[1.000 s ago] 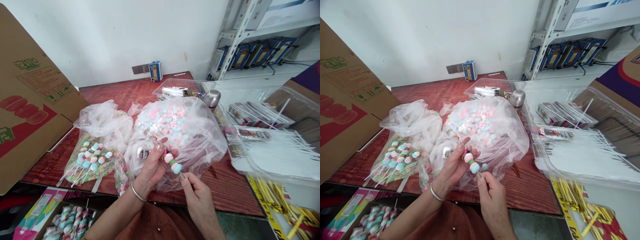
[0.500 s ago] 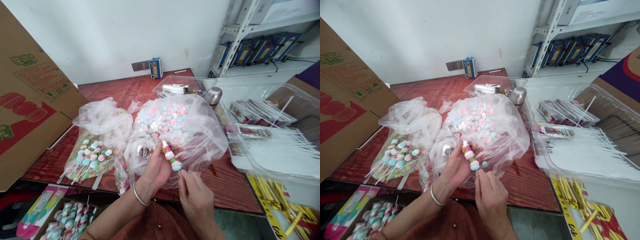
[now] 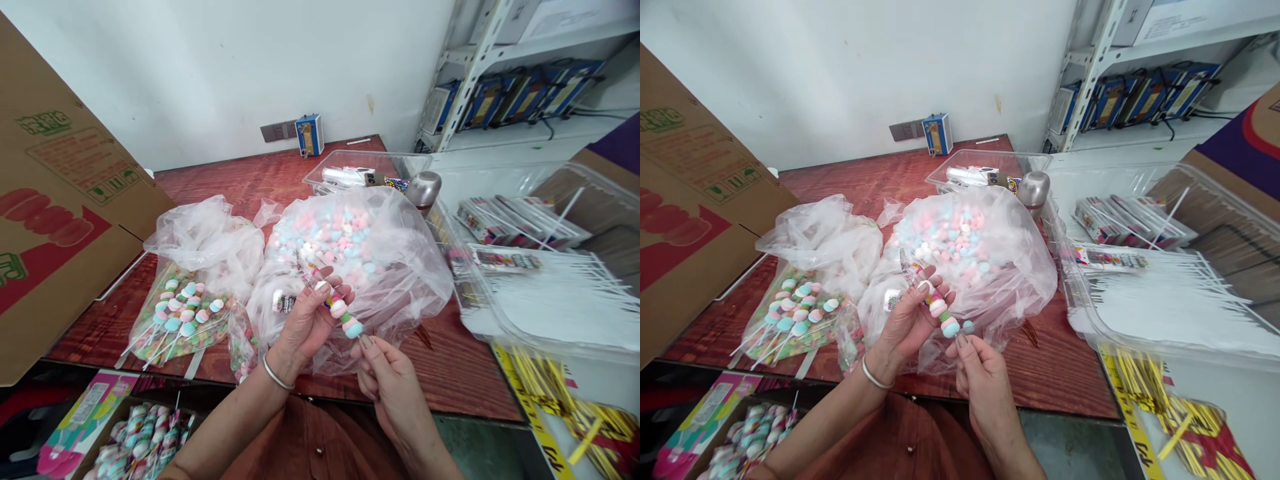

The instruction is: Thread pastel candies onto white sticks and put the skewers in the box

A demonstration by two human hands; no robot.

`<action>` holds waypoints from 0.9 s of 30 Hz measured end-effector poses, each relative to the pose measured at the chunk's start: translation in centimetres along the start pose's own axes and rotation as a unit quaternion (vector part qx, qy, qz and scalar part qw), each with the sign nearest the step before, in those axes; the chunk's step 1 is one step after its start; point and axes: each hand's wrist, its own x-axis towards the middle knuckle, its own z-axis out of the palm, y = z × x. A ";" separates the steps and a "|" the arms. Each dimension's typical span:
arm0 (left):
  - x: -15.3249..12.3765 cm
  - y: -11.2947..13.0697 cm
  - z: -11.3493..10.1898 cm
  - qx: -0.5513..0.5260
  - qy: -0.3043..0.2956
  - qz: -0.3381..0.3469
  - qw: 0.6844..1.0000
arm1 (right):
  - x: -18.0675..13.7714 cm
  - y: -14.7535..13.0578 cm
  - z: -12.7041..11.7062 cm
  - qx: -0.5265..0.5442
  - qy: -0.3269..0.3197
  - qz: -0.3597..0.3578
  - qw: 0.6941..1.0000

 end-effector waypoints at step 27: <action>-0.3 -0.7 0.5 -0.028 0.018 -0.040 0.999 | -0.3 -1.6 0.1 -0.143 0.010 -0.080 0.986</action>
